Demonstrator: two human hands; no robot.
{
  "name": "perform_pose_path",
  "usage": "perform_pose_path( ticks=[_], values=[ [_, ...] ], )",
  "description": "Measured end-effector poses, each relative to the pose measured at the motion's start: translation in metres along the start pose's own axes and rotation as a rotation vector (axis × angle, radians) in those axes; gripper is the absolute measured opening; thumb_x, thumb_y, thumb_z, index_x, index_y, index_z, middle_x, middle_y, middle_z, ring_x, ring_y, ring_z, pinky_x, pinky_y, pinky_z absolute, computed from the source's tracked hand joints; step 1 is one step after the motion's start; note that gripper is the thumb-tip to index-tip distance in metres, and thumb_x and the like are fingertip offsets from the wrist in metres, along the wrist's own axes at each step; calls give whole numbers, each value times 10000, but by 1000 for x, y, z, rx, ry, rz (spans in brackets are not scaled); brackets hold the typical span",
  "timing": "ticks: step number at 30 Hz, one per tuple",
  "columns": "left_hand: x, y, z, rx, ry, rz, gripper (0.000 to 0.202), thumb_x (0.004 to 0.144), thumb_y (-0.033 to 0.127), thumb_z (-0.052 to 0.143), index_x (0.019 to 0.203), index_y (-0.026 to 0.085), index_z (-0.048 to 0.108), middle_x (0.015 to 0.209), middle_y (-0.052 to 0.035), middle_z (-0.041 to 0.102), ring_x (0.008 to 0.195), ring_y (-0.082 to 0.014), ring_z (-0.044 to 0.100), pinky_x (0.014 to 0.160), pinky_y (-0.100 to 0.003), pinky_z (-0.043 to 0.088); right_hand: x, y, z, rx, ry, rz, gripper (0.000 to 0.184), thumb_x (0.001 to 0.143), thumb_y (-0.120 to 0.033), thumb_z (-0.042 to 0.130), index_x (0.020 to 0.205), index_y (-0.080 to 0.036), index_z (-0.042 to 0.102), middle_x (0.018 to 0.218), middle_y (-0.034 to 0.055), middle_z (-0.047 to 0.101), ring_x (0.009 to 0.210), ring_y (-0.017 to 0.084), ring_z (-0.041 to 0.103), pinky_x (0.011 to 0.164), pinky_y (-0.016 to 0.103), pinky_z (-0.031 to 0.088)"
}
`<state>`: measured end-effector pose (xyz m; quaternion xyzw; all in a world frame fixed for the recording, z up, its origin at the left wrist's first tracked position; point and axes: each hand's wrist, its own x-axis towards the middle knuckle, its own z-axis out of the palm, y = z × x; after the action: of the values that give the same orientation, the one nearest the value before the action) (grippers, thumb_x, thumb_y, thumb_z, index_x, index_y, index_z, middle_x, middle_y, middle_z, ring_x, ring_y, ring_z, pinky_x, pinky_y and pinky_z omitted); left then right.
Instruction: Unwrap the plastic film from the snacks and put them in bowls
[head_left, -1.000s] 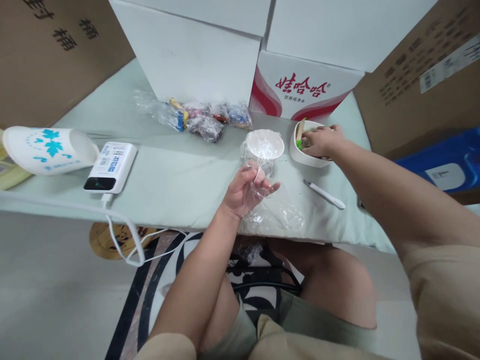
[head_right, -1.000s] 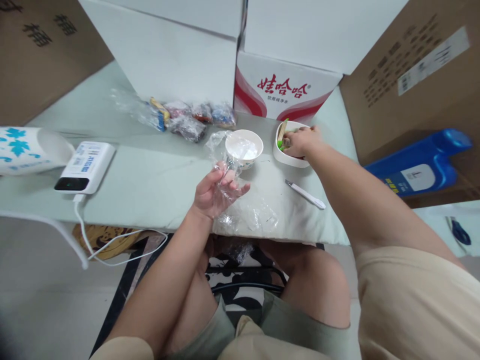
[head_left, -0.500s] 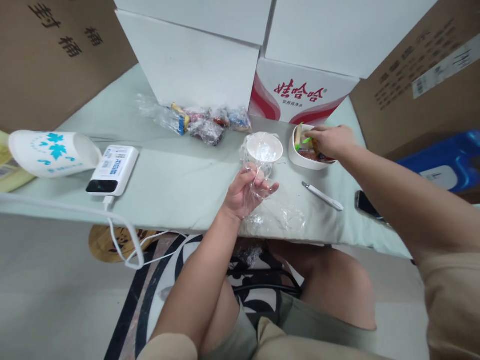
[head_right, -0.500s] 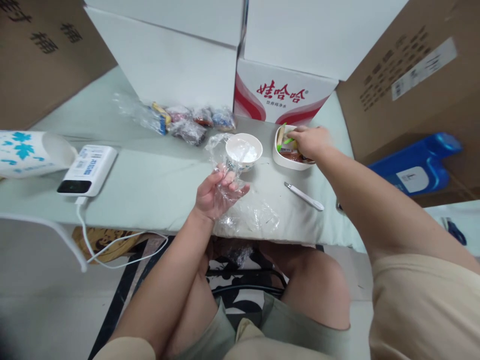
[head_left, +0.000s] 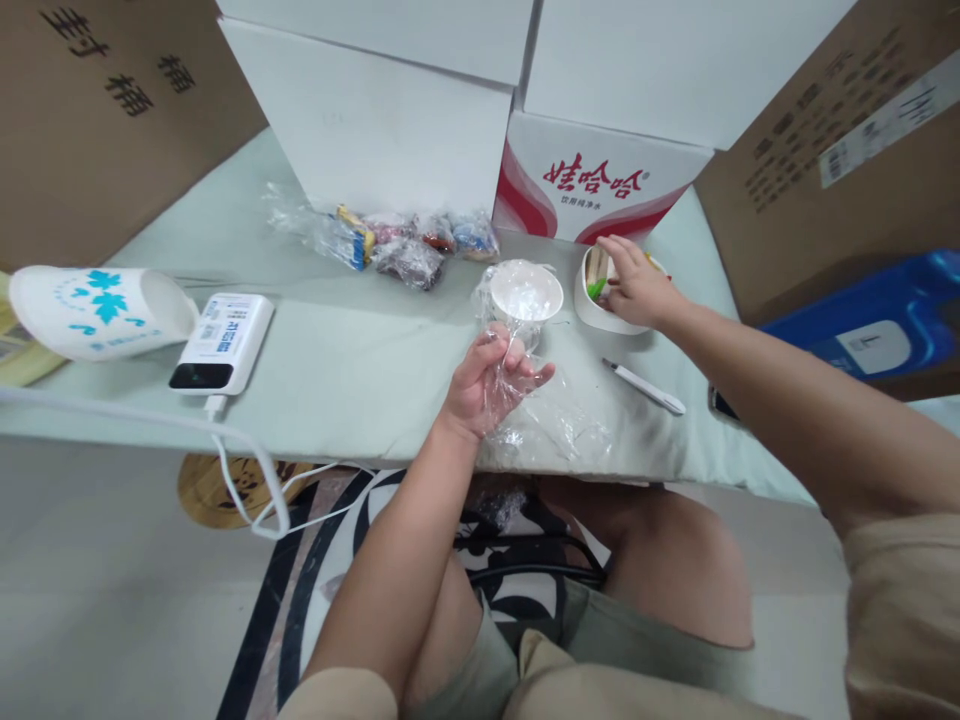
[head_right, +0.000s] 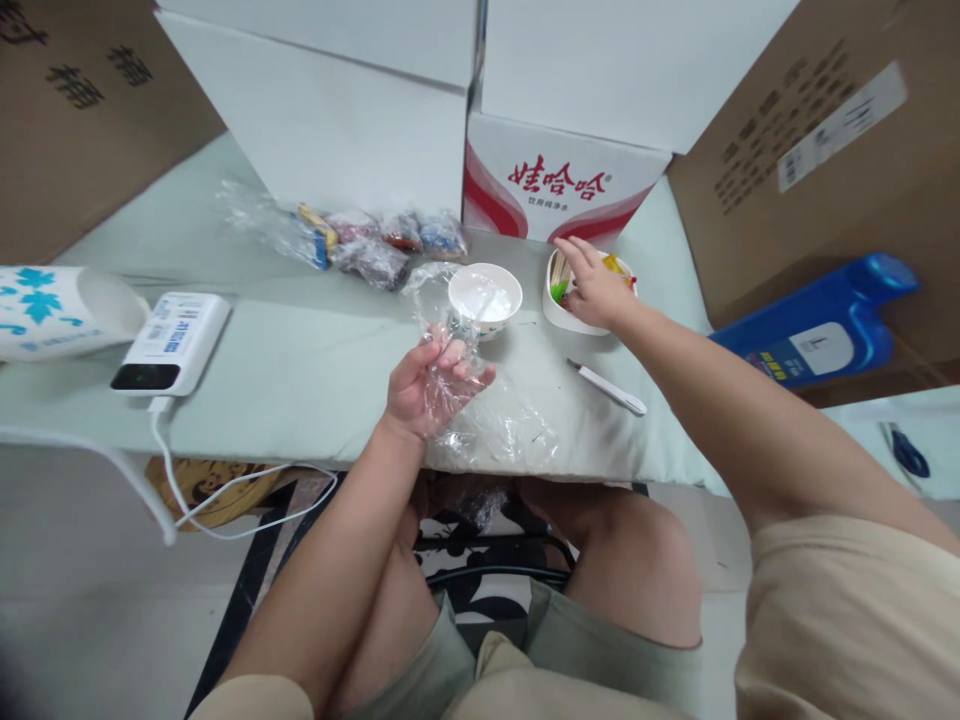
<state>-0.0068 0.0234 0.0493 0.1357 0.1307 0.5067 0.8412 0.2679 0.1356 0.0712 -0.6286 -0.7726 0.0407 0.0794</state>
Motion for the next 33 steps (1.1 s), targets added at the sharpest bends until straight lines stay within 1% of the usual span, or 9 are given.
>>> perform_pose_path(
  ticks=[4, 7, 9, 11, 13, 19, 25, 29, 33],
  values=[
    [0, 0, 0, -11, -25, 6, 241, 815, 146, 662, 692, 194, 460, 578, 81, 480, 567, -93, 636, 808, -365, 622, 0, -6, -1, 43, 54, 227, 786, 802, -133, 481, 1561, -156, 276, 1543, 176, 460, 1364, 299, 493, 1088, 429, 413],
    [0, 0, 1, 3, 11, 1, 268, 830, 156, 657, 679, 193, 438, 574, 81, 466, 569, -96, 636, 819, -371, 617, 0, -2, -11, -33, 125, 325, 642, 836, -148, 462, 1476, -177, 417, 1416, 161, 582, 1258, 313, 563, 1019, 437, 431],
    [0, 1, 2, 11, 30, -1, 271, 834, 163, 657, 677, 193, 438, 575, 82, 464, 570, -94, 633, 840, -379, 612, -1, 6, -18, -155, 148, 404, 549, 860, -232, 504, 1404, -159, 505, 1377, 208, 594, 1237, 363, 552, 1001, 486, 401],
    [0, 1, 2, 16, 38, -3, 258, 835, 164, 656, 680, 193, 451, 576, 81, 466, 570, -93, 628, 853, -381, 607, -2, 15, -22, -264, 84, 511, 526, 865, -345, 563, 1353, -147, 556, 1296, 242, 627, 1198, 391, 554, 984, 518, 373],
    [0, 1, 2, 18, 43, -7, 243, 841, 163, 646, 683, 194, 463, 576, 80, 464, 569, -93, 623, 853, -379, 604, -3, 21, -24, -317, 0, 573, 501, 862, -401, 596, 1311, -177, 593, 1207, 214, 678, 1136, 361, 578, 953, 485, 374],
    [1, 0, 1, 28, 14, -5, 209, 845, 149, 614, 684, 191, 487, 577, 73, 478, 572, -90, 612, 849, -370, 596, -1, 21, -18, -183, 29, 493, 336, 883, -230, 566, 1204, -188, 656, 1247, 180, 692, 1049, 295, 594, 811, 390, 387],
    [0, 0, 2, 42, 54, -8, 219, 851, 161, 623, 685, 195, 484, 575, 76, 475, 573, -92, 615, 904, -399, 584, 10, 5, -15, -64, 193, 433, 280, 891, -263, 574, 1144, -181, 663, 1181, 168, 709, 1034, 287, 598, 877, 402, 438],
    [0, 1, 0, 27, 40, -7, 227, 854, 164, 628, 688, 195, 476, 575, 79, 482, 572, -93, 618, 903, -399, 584, 19, 0, -3, -28, 88, 395, 303, 853, -271, 601, 1136, -205, 686, 1148, 119, 720, 1027, 288, 639, 900, 418, 488],
    [0, 1, -1, 3, -9, 6, 210, 844, 157, 632, 695, 194, 488, 579, 75, 503, 583, -97, 625, 862, -383, 594, 20, 13, 8, 71, 30, 379, 299, 854, -242, 562, 1109, -212, 714, 1080, 87, 738, 950, 273, 678, 865, 418, 527]
  ],
)
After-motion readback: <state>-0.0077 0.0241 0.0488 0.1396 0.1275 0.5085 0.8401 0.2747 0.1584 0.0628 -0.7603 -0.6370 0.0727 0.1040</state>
